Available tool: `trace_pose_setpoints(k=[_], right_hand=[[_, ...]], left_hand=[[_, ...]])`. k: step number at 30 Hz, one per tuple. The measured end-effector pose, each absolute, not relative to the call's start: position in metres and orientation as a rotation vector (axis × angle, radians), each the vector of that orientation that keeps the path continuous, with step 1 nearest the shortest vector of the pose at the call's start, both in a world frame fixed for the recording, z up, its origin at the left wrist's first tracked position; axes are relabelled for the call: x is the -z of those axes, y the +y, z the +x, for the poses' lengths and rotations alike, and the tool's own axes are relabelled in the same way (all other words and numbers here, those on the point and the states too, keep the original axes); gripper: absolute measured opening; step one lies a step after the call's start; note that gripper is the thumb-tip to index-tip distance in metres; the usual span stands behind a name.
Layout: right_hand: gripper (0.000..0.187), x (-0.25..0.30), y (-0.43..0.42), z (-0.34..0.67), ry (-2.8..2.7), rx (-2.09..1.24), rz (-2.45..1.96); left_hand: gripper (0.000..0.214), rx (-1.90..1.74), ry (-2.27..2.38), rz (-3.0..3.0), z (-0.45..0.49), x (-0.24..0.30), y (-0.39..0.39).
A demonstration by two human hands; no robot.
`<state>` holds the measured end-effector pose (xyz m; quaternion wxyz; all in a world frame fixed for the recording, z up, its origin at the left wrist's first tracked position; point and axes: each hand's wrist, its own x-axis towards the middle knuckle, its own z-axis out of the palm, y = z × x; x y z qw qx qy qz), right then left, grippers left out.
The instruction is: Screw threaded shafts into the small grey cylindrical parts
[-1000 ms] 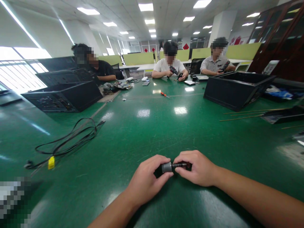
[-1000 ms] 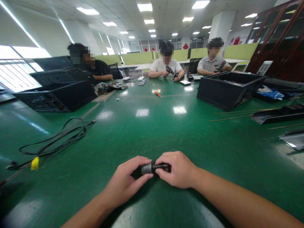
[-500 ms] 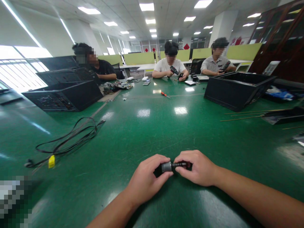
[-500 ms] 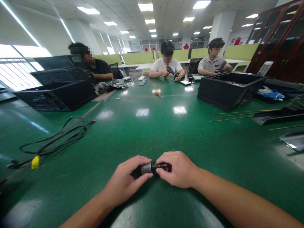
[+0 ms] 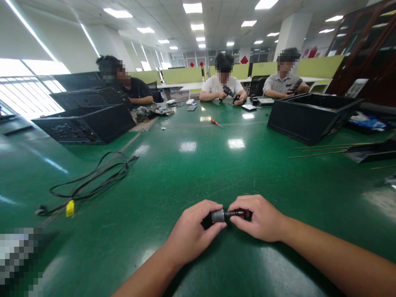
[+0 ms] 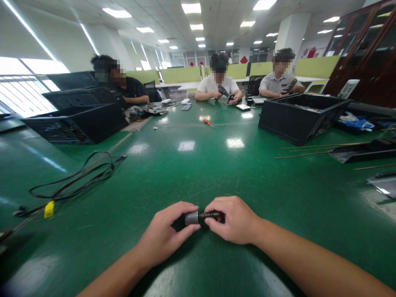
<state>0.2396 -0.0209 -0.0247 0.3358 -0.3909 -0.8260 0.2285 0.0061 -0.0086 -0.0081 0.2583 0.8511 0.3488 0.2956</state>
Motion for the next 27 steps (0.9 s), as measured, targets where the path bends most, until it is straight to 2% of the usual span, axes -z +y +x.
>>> trace_pose_setpoints(k=[27], right_hand=[[0.012,0.0233,-0.0212,0.242,-2.151,-0.604,-1.044]], left_hand=[[0.026,-0.815,0.95,2.323,0.0054,0.005,-0.0083]])
